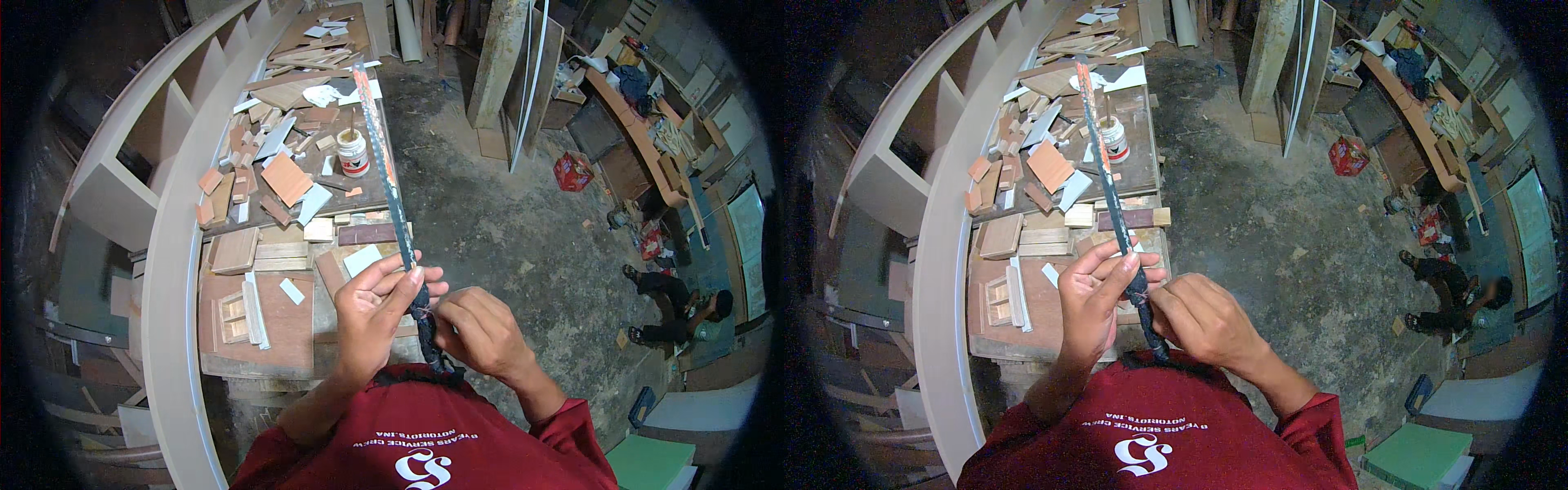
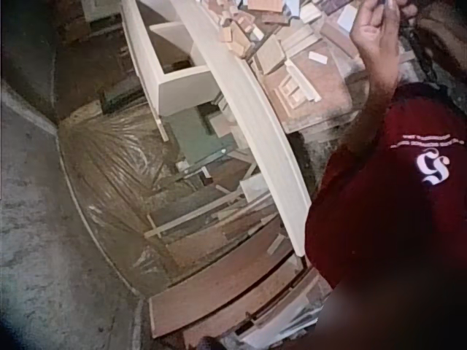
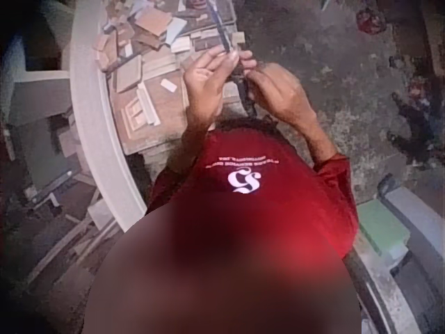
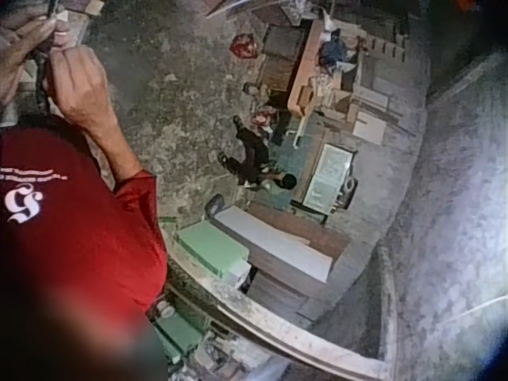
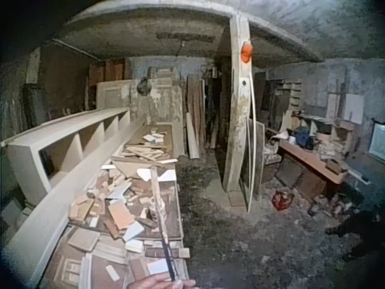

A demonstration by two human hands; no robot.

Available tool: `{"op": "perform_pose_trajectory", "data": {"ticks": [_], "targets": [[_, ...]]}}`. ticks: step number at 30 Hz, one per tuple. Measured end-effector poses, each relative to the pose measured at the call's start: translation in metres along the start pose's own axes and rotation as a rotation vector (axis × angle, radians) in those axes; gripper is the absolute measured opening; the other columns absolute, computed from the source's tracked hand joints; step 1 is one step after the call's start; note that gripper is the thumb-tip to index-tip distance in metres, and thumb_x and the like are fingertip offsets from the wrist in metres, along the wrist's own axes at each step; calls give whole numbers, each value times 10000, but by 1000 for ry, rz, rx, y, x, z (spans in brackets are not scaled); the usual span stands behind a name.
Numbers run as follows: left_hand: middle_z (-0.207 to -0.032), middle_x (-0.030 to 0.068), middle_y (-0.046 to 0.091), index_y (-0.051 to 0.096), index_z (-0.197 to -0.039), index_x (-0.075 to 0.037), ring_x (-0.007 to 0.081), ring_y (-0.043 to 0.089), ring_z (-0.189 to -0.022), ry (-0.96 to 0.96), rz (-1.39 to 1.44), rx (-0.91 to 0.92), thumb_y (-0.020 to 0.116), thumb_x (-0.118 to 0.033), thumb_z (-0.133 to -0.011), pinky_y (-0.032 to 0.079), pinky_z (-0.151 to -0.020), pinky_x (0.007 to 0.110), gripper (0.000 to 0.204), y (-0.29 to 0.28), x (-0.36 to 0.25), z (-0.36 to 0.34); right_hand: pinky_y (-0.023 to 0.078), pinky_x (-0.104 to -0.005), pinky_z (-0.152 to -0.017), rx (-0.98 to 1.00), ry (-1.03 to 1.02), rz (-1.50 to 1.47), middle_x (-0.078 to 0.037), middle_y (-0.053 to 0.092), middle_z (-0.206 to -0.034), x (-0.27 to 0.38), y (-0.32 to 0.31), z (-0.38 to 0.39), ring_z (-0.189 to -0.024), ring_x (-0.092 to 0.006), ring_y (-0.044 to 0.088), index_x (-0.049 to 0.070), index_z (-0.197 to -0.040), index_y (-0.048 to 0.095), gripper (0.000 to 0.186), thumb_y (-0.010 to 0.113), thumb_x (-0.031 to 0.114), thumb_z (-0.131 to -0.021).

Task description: Cutting a small piece of wood using a small saw.

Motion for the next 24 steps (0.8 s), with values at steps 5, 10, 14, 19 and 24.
{"op": "perform_pose_trajectory", "data": {"ticks": [5, 10, 14, 19, 24], "targets": [[-1014, 192, 644, 514, -1171, 83, 212, 654, -895, 35, -83, 3, 545, -69, -925, 537, -801, 301, 291, 1, -2, 4, 463, -335, -607, 20, 57, -277, -108, 563, -770, -14, 8, -3, -670, -260, 565, -5, -915, 566, 218, 637, 22, -711], [-1021, 190, 645, 518, -1170, 82, 205, 651, -914, 85, -124, -32, 542, -62, -926, 527, -813, 288, 285, 3, 0, 6, 400, -292, -511, 305, 456, -718, -62, 530, -648, -37, 43, 12, -542, -155, 500, 34, -887, 576, 113, 612, 65, -785], [-1030, 193, 642, 532, -1150, 99, 221, 649, -926, 134, -139, -79, 533, -56, -928, 543, -790, 305, 271, 0, 6, 7, 355, -287, -470, 482, 448, -828, -38, 471, -563, -36, 51, 10, -491, -122, 436, 36, -831, 554, 123, 603, 148, -845], [-1019, 206, 634, 532, -1159, 112, 246, 653, -903, 163, -55, -235, 523, -46, -927, 568, -761, 332, 281, -15, 7, 2, 381, -379, -468, 682, 464, -646, -76, 488, -523, -18, 61, 14, -467, -244, 524, 47, -747, 469, 261, 629, 225, -852], [-1014, 211, 632, 533, -1135, 124, 261, 656, -891, 192, 46, -308, 534, -45, -920, 565, -771, 344, 273, -27, 1, 1, 424, -451, -516, 499, 325, -342, -131, 548, -614, -6, 49, 8, -560, -360, 563, 53, -786, 464, 184, 614, 155, -817]]}}
Point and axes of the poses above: each hand's wrist, its own z-axis away from the middle knuckle, its own y-axis out of the palm, x = y × z, the point moved 9 cm from there along -z, towards the middle knuckle
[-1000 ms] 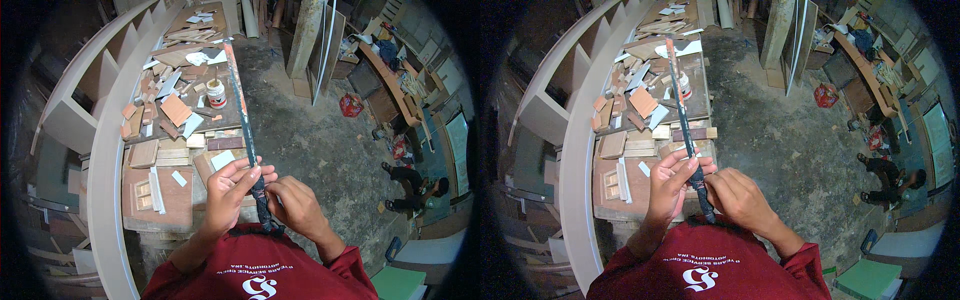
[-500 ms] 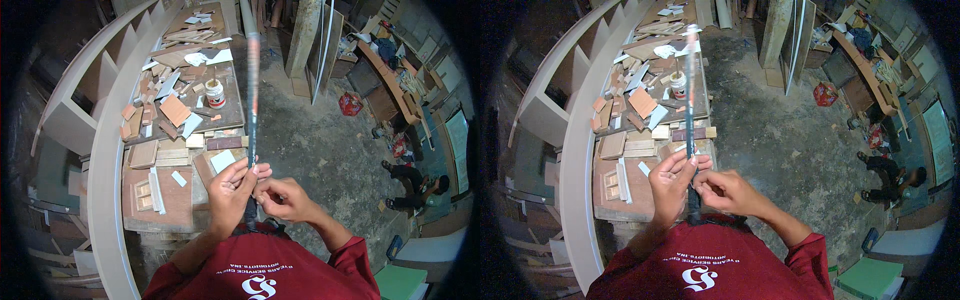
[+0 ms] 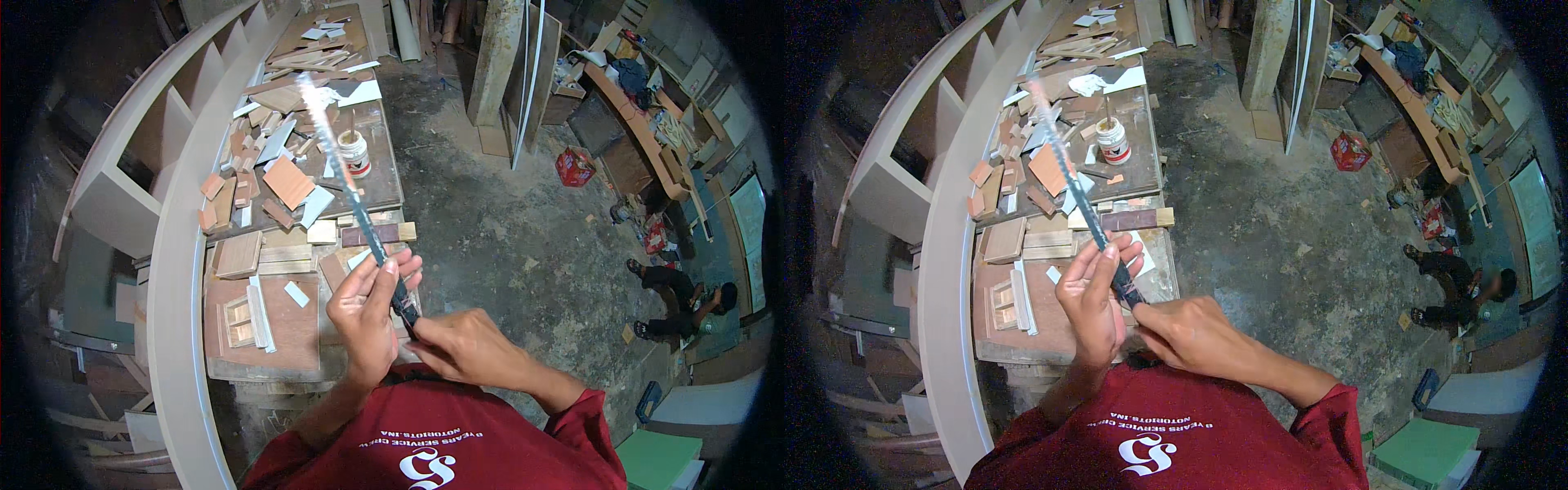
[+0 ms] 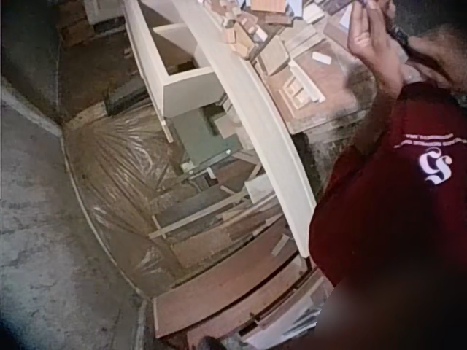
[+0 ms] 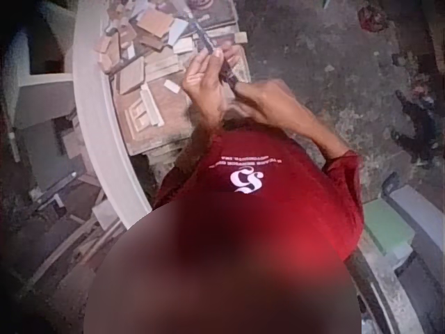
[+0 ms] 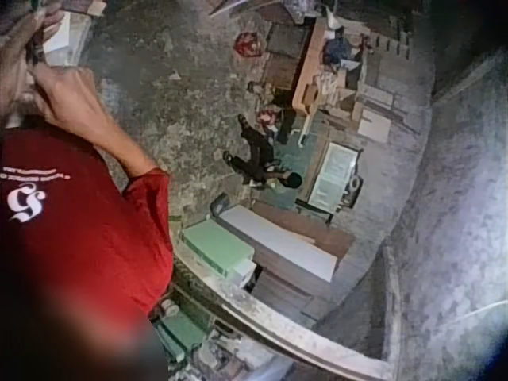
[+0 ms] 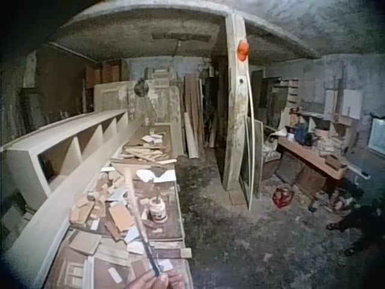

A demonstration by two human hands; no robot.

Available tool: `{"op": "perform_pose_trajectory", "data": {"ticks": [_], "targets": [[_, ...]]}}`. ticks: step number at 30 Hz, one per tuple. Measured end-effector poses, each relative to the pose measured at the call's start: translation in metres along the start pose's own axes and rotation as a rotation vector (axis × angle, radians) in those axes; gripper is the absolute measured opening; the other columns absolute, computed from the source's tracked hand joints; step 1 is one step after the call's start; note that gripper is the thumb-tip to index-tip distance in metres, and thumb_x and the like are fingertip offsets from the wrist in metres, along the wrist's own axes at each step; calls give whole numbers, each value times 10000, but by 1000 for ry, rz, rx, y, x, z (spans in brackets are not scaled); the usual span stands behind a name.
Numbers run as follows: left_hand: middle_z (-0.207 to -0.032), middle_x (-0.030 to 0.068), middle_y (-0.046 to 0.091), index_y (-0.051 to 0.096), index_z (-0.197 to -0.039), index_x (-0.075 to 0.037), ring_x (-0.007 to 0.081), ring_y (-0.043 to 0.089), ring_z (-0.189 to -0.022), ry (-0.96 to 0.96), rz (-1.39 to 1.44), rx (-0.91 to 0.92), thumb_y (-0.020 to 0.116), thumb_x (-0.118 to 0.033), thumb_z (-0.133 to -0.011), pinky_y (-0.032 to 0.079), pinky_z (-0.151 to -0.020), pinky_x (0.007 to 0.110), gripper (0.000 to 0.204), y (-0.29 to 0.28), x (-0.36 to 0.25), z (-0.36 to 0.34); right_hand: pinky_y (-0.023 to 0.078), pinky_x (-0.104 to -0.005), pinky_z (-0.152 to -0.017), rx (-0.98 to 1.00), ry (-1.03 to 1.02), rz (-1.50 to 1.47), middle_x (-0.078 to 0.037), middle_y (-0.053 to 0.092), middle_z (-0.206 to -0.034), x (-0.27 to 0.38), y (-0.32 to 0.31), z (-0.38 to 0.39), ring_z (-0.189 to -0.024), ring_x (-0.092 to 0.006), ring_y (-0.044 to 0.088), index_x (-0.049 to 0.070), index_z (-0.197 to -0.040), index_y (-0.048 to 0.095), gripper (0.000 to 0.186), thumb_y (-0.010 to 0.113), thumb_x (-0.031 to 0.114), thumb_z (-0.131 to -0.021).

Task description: Cutting a small piece of wood using a small saw.

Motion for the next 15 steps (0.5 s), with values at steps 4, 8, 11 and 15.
{"op": "perform_pose_trajectory", "data": {"ticks": [4, 8, 11, 15], "targets": [[-1018, 228, 628, 527, -1102, 127, 282, 653, -910, -9, 112, -37, 533, -28, -915, 553, -809, 368, 243, -2, 6, -4, 409, -428, -522, -169, -106, 237, -101, 499, -646, 2, -2, 4, -590, -312, 553, 69, -787, 485, 143, 610, 128, -751], [-1038, 244, 619, 488, -1046, 78, 277, 651, -919, 52, 123, -60, 531, -13, -912, 554, -799, 364, 168, -2, 7, -2, 387, -387, -604, -235, -131, 488, -86, 461, -741, 13, -2, -1, -697, -274, 510, 75, -795, 506, 130, 595, 113, -709], [-1048, 254, 614, 449, -1002, 43, 264, 653, -902, 88, 117, -28, 526, -9, -914, 555, -770, 358, 128, -1, 7, -4, 369, -372, -648, -281, -186, 566, -96, 446, -804, 16, -5, -6, -769, -266, 481, 68, -800, 508, 130, 591, 86, -701], [-1060, 227, 622, 456, -1027, 16, 199, 641, -878, -31, 73, 158, 551, -20, -907, 525, -775, 303, 157, 7, 8, -10, 377, -327, -668, -391, -95, 83, -87, 417, -802, -16, -16, -2, -769, -223, 461, 42, -794, 455, 234, 582, -75, -636]]}}
Point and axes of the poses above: each hand's wrist, its own z-axis away from the middle knuckle, its own y-axis out of the palm, x = y × z, the point moved 9 cm from there along -z, towards the middle knuckle
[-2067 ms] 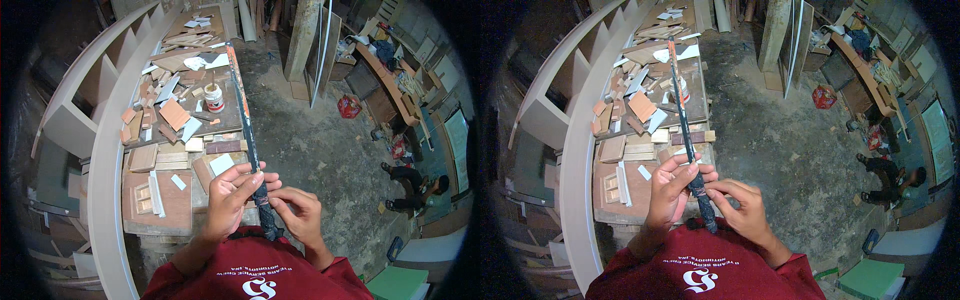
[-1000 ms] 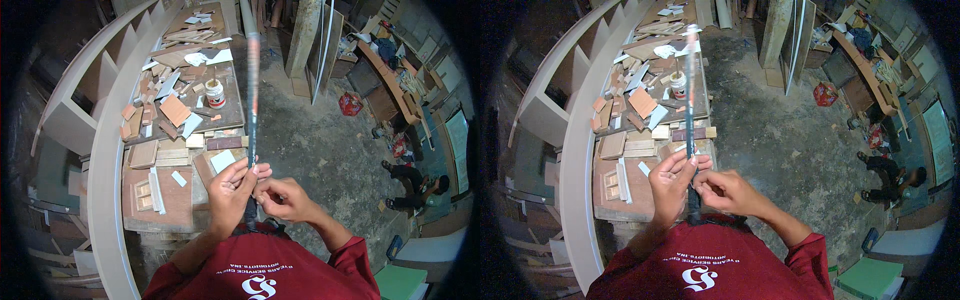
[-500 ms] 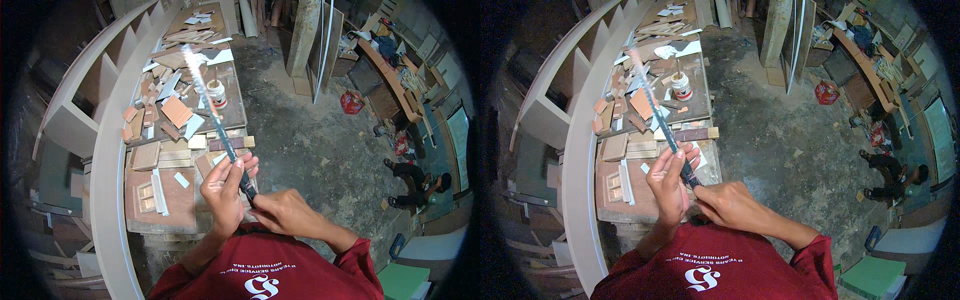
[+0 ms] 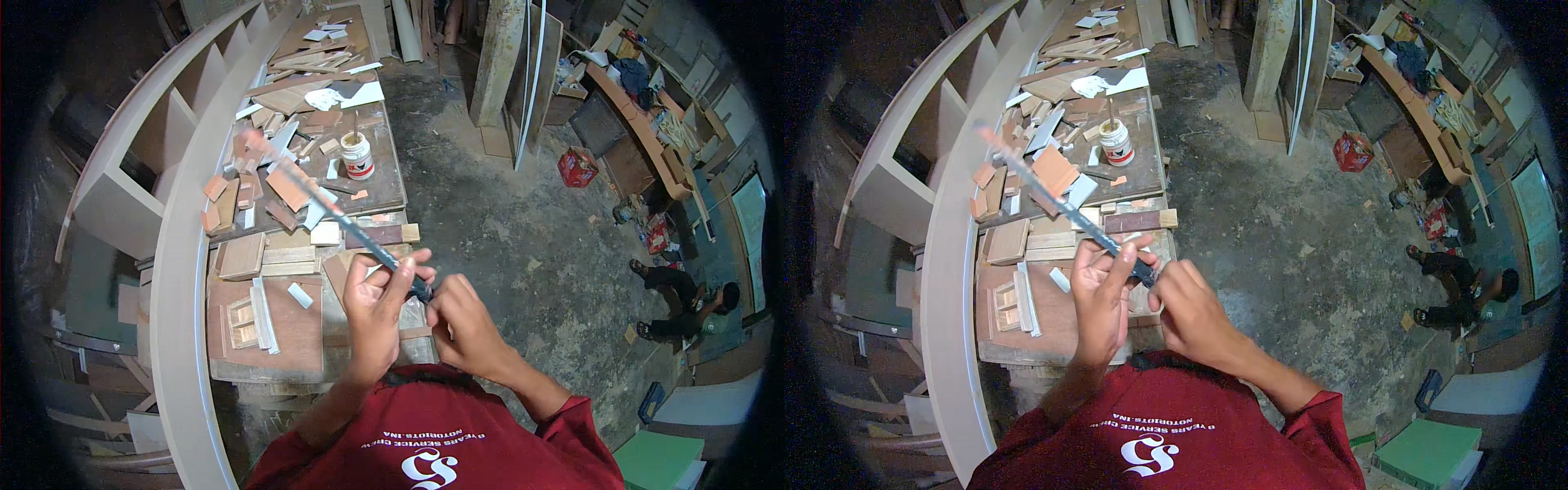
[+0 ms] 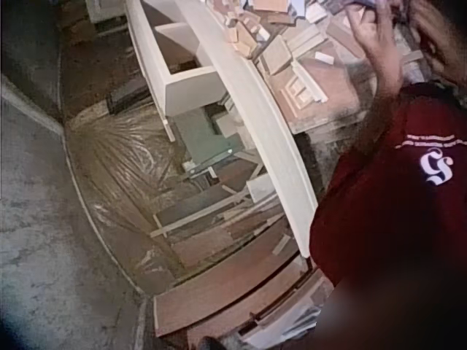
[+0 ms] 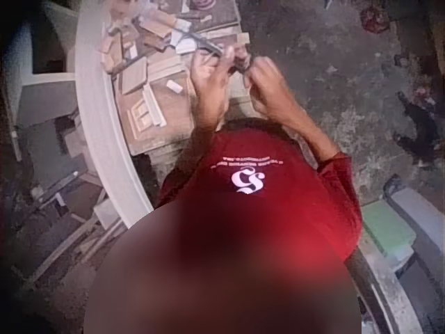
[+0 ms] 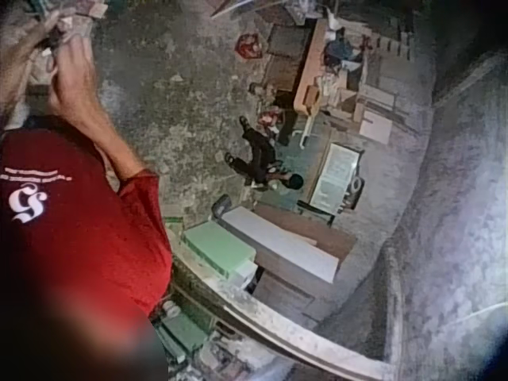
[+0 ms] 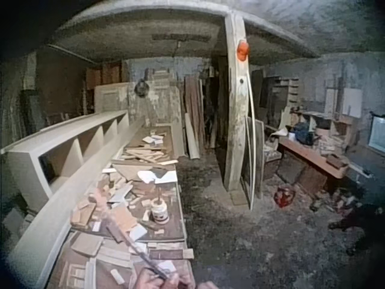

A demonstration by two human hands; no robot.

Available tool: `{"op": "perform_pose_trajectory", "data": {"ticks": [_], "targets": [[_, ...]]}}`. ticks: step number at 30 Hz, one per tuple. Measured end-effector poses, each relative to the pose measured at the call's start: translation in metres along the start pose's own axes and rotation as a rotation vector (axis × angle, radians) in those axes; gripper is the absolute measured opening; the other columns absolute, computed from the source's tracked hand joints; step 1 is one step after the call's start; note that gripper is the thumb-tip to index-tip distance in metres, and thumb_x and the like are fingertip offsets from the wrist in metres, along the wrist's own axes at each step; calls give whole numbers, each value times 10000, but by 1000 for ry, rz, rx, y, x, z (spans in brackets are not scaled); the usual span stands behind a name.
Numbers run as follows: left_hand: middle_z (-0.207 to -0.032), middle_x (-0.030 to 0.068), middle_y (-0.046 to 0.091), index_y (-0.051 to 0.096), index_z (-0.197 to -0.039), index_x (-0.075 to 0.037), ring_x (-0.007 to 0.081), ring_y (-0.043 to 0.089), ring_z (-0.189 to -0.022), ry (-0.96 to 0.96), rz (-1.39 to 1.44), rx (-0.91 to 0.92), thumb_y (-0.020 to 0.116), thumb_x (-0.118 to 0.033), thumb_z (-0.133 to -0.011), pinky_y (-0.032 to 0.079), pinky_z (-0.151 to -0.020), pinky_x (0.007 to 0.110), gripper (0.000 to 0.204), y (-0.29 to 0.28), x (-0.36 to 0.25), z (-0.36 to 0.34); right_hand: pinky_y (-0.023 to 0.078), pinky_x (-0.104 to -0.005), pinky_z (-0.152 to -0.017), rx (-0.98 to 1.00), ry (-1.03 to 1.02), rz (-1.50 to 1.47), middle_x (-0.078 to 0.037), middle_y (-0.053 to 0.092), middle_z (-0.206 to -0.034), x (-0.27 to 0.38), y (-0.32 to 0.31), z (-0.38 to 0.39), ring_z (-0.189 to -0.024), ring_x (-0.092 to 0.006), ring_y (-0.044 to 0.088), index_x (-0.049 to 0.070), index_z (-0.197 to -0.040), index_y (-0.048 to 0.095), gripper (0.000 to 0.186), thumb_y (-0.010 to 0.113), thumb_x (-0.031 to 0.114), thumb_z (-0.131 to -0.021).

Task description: Cutting a small piece of wood using a small saw.

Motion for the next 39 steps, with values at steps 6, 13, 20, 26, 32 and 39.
{"op": "perform_pose_trajectory", "data": {"ticks": [6, 13, 20, 26, 32, 39], "targets": [[-988, 144, 659, 612, -1028, 73, 135, 624, -878, -180, -81, 267, 633, -27, -859, 501, -801, 254, 197, 2, 8, 4, 342, -232, -692, -16, 395, -846, -31, 348, -821, -23, 15, 14, -773, -118, 388, 46, -769, 391, 240, 544, -127, -704], [-924, 62, 608, 622, -990, 93, 95, 576, -871, -80, -237, 297, 653, -17, -838, 470, -785, 223, 190, 24, -15, 6, 351, -229, -684, -26, 390, -875, -32, 359, -824, -21, 14, 14, -761, -123, 404, 50, -764, 391, 250, 561, -123, -705], [-831, 13, 559, 670, -943, 37, 35, 505, -726, 1, -411, 272, 651, -31, -843, 396, -610, 178, 122, 13, -10, -3, 383, -283, -658, -33, 205, -411, -87, 399, -811, -2, -2, 5, -748, -209, 450, 11, -733, 464, 139, 556, -84, -690], [-796, -8, 555, 676, -960, 49, 22, 484, -705, 44, -384, 134, 655, -19, -838, 387, -600, 172, 142, 6, -15, -4, 400, -325, -693, -87, -35, -213, -106, 468, -879, 8, -12, 7, -784, -239, 473, -1, -740, 530, 106, 580, -41, -655], [-891, 65, 631, 669, -934, 76, 70, 559, -796, -77, -95, 64, 612, 10, -855, 448, -742, 209, 118, -4, -6, -2, 398, -332, -762, 5, -107, -478, -111, 499, -946, 8, -19, 11, -858, -239, 501, 18, -756, 560, 94, 631, -4, -698], [-955, 108, 648, 671, -883, 51, 106, 585, -844, -249, 185, 87, 598, 0, -860, 465, -809, 276, 93, 4, 2, 8, 395, -308, -789, 161, -82, -713, -92, 488, -946, 15, -32, 11, -874, -206, 496, 43, -731, 547, 205, 750, 41, -702]]}}
Point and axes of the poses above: each hand's wrist, its own z-axis away from the middle knuckle, its own y-axis out of the palm, x = y × z, the point moved 9 cm from there along -z, towards the middle knuckle
